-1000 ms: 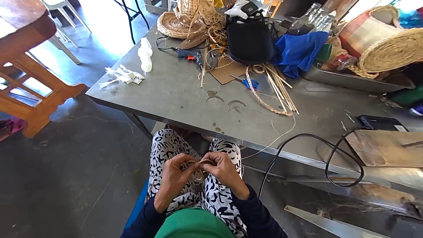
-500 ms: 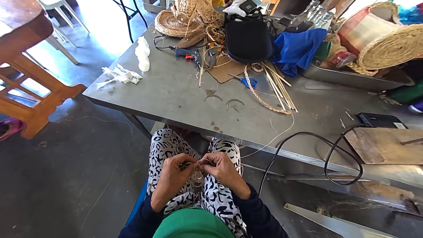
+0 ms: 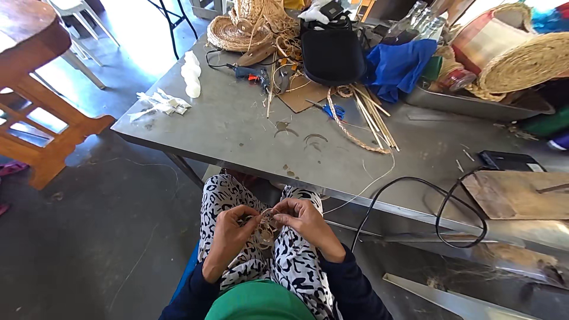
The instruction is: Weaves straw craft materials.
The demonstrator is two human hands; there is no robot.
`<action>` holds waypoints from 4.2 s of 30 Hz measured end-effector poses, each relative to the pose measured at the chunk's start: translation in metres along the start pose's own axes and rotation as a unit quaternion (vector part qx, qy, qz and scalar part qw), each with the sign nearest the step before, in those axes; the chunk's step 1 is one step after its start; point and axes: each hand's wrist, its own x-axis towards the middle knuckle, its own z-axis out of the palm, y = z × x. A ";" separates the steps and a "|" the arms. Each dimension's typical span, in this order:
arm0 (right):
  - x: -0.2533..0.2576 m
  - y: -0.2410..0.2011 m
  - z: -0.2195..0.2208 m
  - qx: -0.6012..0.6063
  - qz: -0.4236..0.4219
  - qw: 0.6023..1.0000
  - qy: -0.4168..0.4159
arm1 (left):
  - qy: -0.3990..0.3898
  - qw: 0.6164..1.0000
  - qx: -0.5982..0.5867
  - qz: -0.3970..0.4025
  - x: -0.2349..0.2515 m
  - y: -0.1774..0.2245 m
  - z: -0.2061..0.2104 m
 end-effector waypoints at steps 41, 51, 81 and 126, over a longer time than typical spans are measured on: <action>0.006 -0.006 -0.005 -0.093 0.028 0.994 0.043 | -0.005 0.998 -0.035 -0.056 0.019 0.014 -0.015; 0.007 -0.046 -0.020 -0.138 -0.042 0.988 0.057 | -0.045 0.992 0.084 0.084 0.043 0.044 0.006; 0.172 -0.076 -0.198 0.086 -0.089 0.987 0.107 | -0.242 0.943 -0.227 -0.018 0.330 0.062 0.076; 0.176 -0.056 -0.184 0.137 -0.010 0.984 0.117 | -0.188 0.966 -0.161 -0.073 0.310 0.039 0.078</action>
